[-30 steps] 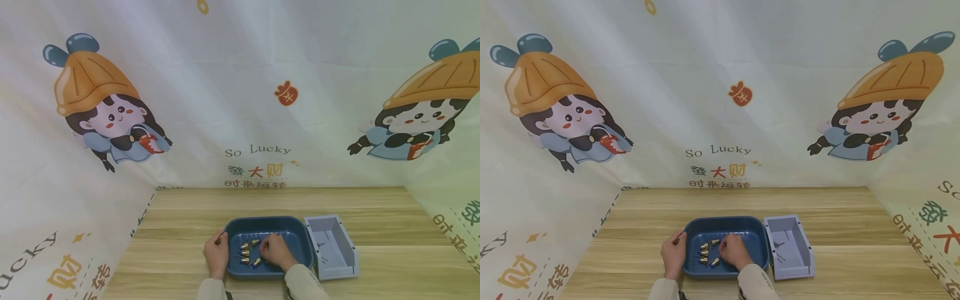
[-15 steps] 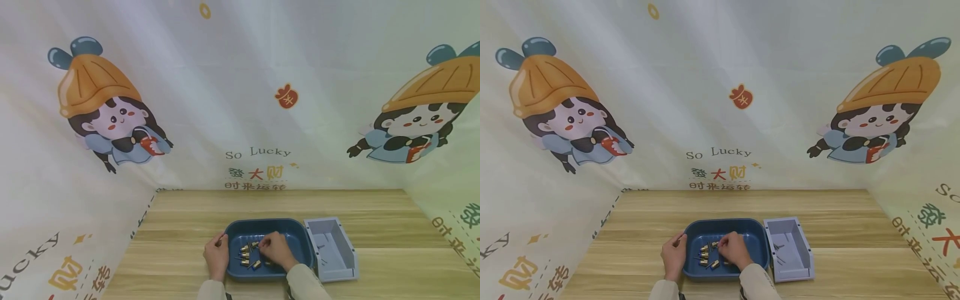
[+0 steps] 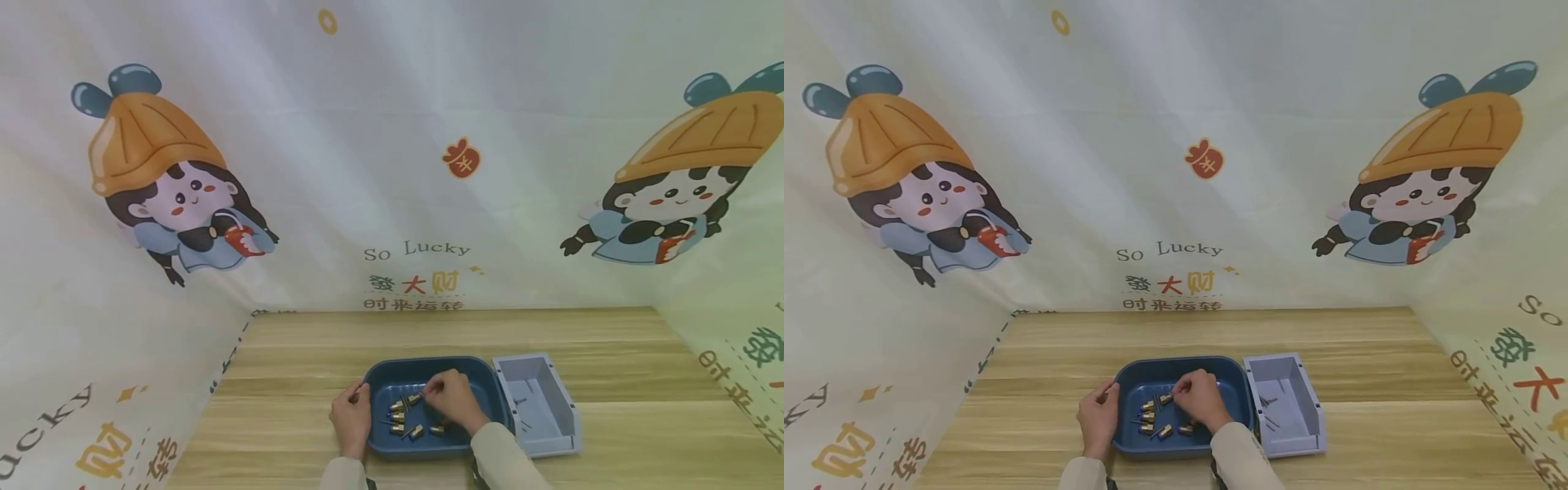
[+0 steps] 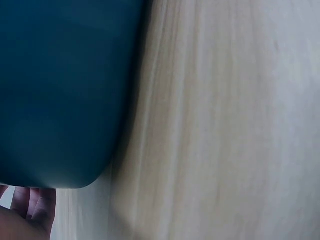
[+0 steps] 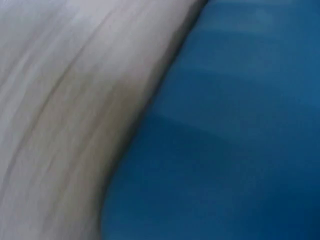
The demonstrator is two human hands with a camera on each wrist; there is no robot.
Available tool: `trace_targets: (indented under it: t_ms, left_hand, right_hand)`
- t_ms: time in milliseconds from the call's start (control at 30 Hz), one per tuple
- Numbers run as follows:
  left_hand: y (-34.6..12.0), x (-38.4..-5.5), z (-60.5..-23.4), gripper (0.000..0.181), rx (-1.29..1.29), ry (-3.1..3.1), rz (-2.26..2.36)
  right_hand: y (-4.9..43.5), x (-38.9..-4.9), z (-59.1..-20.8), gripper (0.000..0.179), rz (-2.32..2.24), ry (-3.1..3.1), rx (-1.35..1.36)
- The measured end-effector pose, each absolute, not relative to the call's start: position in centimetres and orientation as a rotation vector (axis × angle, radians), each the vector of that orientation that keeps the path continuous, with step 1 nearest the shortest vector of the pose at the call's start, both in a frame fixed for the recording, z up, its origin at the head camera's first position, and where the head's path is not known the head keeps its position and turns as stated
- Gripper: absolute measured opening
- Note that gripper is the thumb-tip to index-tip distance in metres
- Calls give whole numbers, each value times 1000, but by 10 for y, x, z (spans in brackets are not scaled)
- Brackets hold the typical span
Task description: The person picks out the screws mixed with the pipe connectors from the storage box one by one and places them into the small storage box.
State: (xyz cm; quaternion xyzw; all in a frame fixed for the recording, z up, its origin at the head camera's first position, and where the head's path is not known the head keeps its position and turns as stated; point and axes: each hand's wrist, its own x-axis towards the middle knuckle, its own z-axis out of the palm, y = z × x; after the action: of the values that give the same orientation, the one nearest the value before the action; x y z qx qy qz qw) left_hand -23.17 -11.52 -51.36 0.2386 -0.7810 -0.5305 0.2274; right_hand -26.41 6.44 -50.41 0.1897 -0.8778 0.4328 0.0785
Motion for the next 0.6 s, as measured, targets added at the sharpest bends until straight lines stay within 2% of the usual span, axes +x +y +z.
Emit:
trace_targets:
  t_ms: [400, 600]
  left_hand:
    - [-116, -232, -513, 20, 626, -2151, -1455]
    - [-116, -231, -515, 20, 622, -2147, -1450]
  right_hand:
    - [86, -267, -493, 8, 1298, -2659, 503]
    - [100, -266, -484, 3, 1313, -2694, 449]
